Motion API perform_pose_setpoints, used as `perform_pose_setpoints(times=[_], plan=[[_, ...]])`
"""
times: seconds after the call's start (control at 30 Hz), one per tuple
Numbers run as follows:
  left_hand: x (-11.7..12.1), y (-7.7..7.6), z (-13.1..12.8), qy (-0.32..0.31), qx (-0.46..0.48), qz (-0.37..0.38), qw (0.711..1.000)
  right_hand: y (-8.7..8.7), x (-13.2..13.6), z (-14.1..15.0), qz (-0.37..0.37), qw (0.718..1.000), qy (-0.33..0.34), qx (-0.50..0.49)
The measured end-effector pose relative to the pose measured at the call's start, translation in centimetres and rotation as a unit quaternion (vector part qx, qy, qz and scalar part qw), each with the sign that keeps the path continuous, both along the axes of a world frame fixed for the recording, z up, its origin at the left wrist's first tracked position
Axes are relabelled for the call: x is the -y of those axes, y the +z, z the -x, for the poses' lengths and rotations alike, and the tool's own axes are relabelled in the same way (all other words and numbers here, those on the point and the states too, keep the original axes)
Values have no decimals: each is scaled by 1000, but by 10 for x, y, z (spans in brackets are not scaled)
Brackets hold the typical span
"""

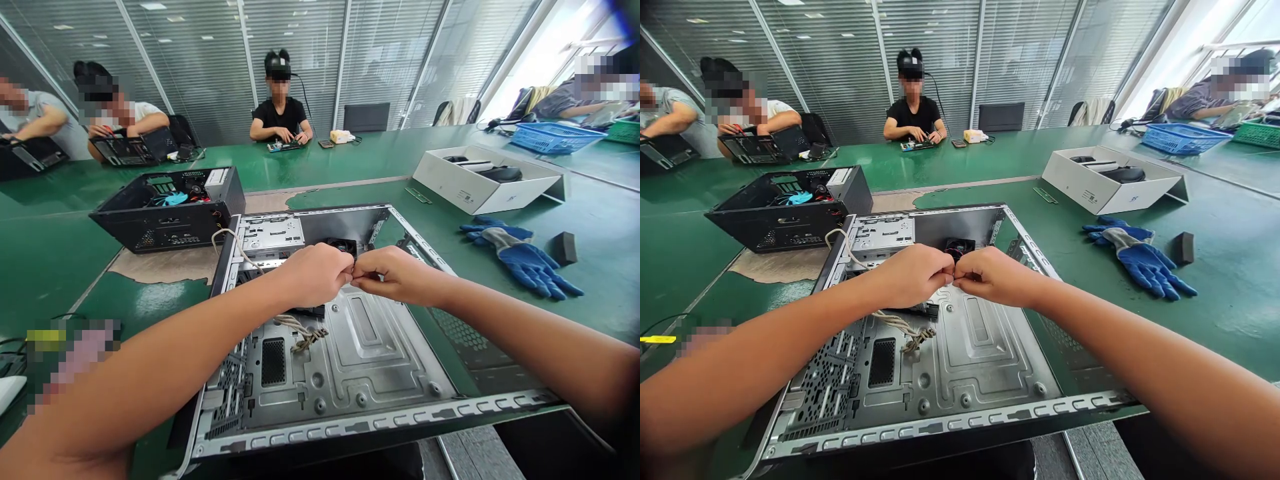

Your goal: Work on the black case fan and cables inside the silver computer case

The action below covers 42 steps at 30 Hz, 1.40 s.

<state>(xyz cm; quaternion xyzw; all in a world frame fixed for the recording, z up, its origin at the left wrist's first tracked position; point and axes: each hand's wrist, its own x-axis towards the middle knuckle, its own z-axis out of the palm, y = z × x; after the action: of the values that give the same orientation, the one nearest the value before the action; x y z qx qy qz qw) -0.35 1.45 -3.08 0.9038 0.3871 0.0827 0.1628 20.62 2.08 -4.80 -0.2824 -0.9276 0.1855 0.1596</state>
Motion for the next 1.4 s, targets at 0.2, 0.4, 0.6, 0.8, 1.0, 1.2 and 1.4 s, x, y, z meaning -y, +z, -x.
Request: perform_pose_setpoints(times=[0.2,0.4,0.6,0.8,1.0,1.2,1.4], plan=[[-1,0,1,-13,23,-4,1000,1,1,2,12,1000,3,9],[-5,-4,4,-27,40,-10,999,2,0,2,37,999,16,6],[-4,-2,3,-13,35,11,999,1,-2,0,29,999,13,-10],[-2,3,0,18,21,40,999,2,-1,0,11,1000,11,-18],[-3,1,1,17,48,49,997,3,2,2,41,999,-14,-14],[-5,0,3,-1,69,49,996,8,6,4,140,989,-49,20],[-4,2,3,7,42,41,998,4,3,4,110,992,-53,31]])
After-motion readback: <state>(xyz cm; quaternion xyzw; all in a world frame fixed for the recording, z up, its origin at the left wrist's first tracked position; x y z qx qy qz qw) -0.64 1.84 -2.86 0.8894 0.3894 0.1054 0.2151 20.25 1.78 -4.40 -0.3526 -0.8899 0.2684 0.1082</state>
